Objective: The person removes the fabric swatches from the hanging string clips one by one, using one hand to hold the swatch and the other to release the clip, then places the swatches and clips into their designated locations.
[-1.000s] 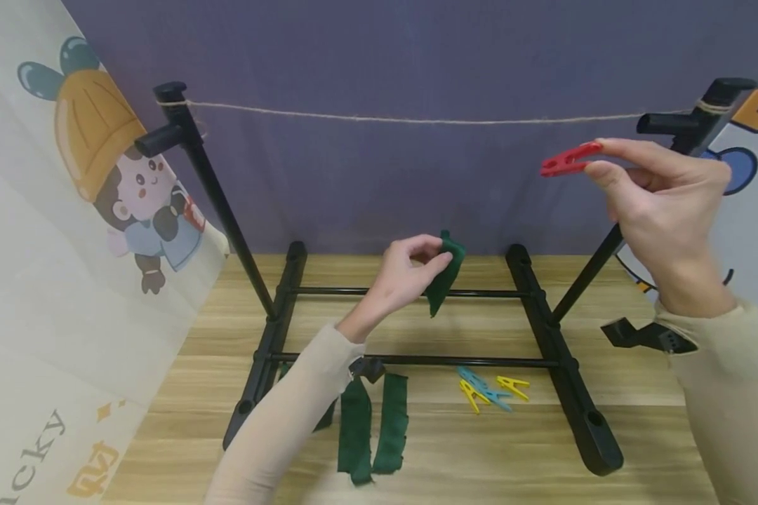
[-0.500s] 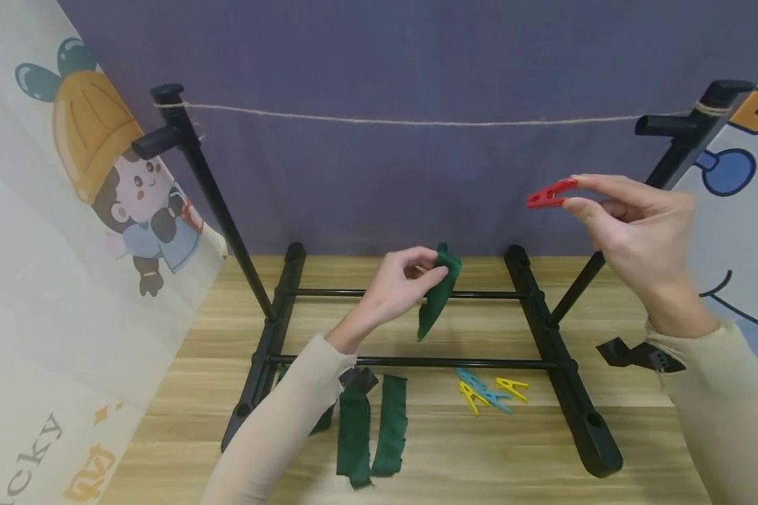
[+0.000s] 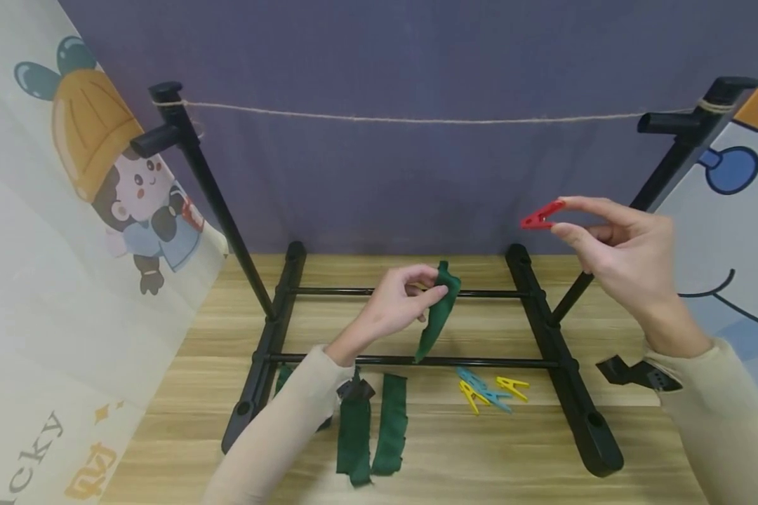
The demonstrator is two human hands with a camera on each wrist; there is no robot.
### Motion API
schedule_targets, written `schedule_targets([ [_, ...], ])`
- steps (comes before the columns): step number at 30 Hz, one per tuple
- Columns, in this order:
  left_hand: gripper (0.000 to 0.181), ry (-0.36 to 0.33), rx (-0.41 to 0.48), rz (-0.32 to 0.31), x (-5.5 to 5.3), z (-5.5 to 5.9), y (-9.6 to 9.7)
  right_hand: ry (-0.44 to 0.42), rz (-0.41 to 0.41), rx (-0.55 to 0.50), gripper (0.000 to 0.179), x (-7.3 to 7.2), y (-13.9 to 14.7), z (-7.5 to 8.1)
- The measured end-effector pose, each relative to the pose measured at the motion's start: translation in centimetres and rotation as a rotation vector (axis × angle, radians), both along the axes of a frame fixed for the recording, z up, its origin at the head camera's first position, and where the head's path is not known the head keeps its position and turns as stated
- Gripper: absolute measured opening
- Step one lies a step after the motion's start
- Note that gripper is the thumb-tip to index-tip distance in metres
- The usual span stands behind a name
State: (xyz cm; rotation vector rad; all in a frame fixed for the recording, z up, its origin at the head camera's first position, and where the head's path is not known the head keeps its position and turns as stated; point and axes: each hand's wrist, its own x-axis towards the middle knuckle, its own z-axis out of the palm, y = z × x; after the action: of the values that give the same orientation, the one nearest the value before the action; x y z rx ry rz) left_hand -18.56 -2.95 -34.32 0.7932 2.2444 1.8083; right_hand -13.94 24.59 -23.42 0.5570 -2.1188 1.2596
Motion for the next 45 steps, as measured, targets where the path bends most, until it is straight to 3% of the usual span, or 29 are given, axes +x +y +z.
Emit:
schedule_targets([
  [7, 0.03, -0.049, -0.003, -0.018, 0.4, -0.9, 0.0, -0.024, -0.01, 0.047, 0.031, 0.2, 0.3, -1.2],
  [12, 0.031, -0.072, -0.017, -0.03, 0.7, -1.6, 0.1, -0.074, 0.004, 0.04, 0.03, 0.1, 0.8, -2.2],
  [23, 0.034, -0.101, -0.021, -0.032, 1.6, -3.7, -0.2, -0.202, -0.049, 0.071, 0.029, 1.2, 0.6, -3.6],
  [29, 0.035, -0.12, 0.008, -0.028, 2.1, -4.8, -0.6, -0.173, -0.063, 0.046, 0.03, 0.8, 1.1, -4.3],
  [37, 0.036, -0.168, -0.016, -0.054, 3.2, -6.8, -0.7, -0.167, -0.063, 0.027, 0.03, 1.1, 1.9, -4.7],
  [44, 0.034, -0.167, -0.061, -0.033, 5.4, -4.7, -1.0, -0.18, -0.068, 0.049, 0.028, 1.4, 2.1, -5.1],
  [45, 0.034, -0.161, -0.056, -0.034, 5.5, -4.8, -1.0, -0.181, -0.069, 0.052, 0.027, 1.4, 2.1, -5.2],
])
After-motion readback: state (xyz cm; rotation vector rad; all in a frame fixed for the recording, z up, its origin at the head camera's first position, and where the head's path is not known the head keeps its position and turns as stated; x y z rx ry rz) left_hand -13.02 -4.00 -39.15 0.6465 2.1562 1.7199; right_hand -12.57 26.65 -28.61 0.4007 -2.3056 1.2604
